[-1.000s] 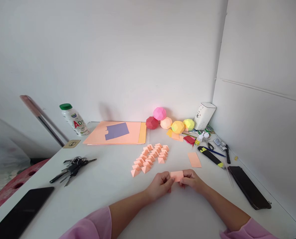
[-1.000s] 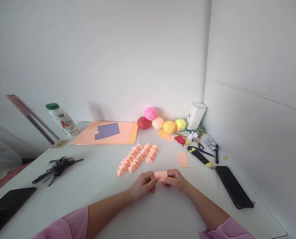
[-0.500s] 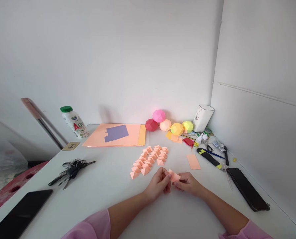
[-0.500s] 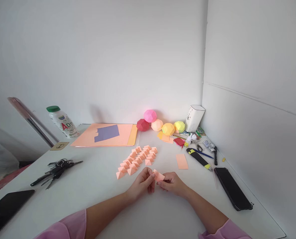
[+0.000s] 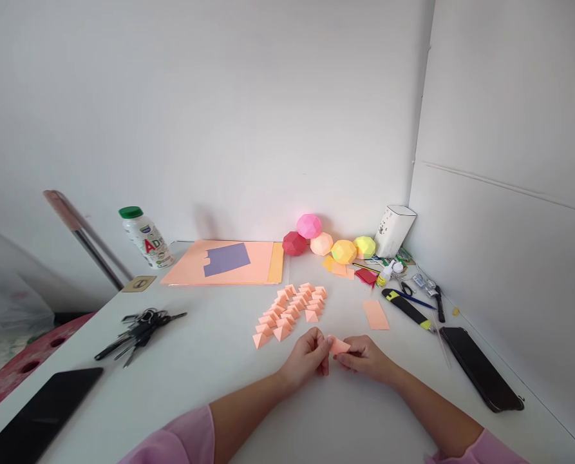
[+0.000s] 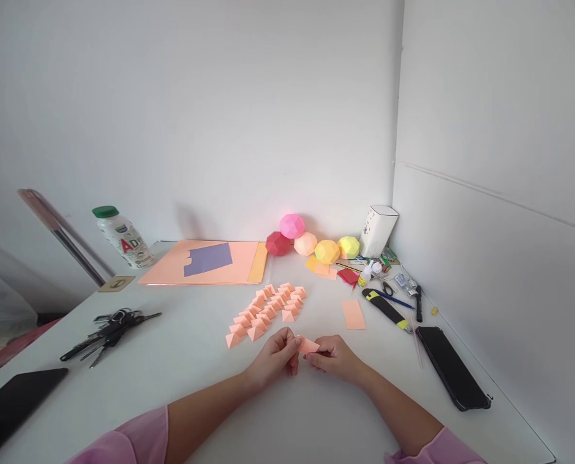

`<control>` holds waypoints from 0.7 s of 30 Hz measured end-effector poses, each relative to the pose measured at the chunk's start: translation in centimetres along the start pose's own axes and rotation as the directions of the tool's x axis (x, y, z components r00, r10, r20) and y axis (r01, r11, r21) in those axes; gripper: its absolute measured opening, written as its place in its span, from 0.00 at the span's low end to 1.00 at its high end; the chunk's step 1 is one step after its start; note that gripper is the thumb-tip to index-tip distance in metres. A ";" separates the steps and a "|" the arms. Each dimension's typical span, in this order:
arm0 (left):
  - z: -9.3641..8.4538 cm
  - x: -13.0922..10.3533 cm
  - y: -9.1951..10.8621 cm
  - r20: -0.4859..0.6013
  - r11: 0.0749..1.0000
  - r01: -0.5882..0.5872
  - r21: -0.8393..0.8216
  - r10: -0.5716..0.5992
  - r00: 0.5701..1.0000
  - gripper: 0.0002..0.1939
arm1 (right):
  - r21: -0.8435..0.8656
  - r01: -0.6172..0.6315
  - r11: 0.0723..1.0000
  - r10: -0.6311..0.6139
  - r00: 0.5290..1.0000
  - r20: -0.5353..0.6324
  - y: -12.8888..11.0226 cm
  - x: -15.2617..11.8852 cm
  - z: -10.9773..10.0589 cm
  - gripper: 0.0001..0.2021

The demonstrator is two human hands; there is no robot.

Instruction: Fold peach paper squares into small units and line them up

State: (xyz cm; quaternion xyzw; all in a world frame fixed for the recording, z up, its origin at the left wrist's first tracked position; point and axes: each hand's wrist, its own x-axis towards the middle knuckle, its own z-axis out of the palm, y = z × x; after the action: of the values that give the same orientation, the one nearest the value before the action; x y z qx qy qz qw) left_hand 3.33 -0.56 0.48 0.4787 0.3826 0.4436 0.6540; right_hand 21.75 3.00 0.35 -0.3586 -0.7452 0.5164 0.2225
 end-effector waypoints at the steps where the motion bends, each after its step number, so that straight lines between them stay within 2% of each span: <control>1: 0.0 0.0 0.0 0.001 1.000 -0.001 0.002 0.001 1.000 0.21 | -0.012 0.001 1.000 -0.001 1.000 0.001 0.0 0.0 0.0 0.15; 11: -0.3 0.3 -0.7 0.008 0.997 -0.016 0.073 0.015 1.000 0.22 | -0.050 0.005 0.999 -0.005 1.000 -0.013 -0.2 0.1 0.0 0.16; 21: -0.3 0.0 -0.3 0.012 0.999 -0.004 0.051 0.003 1.000 0.21 | -0.050 -0.005 0.999 0.004 1.000 -0.006 -0.1 0.0 0.1 0.15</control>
State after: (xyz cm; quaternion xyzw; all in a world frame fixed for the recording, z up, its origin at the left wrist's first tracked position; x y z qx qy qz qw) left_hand 3.15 -0.52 0.17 0.4987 0.3890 0.4317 0.6431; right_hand 21.68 2.92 0.44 -0.3672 -0.7563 0.4971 0.2147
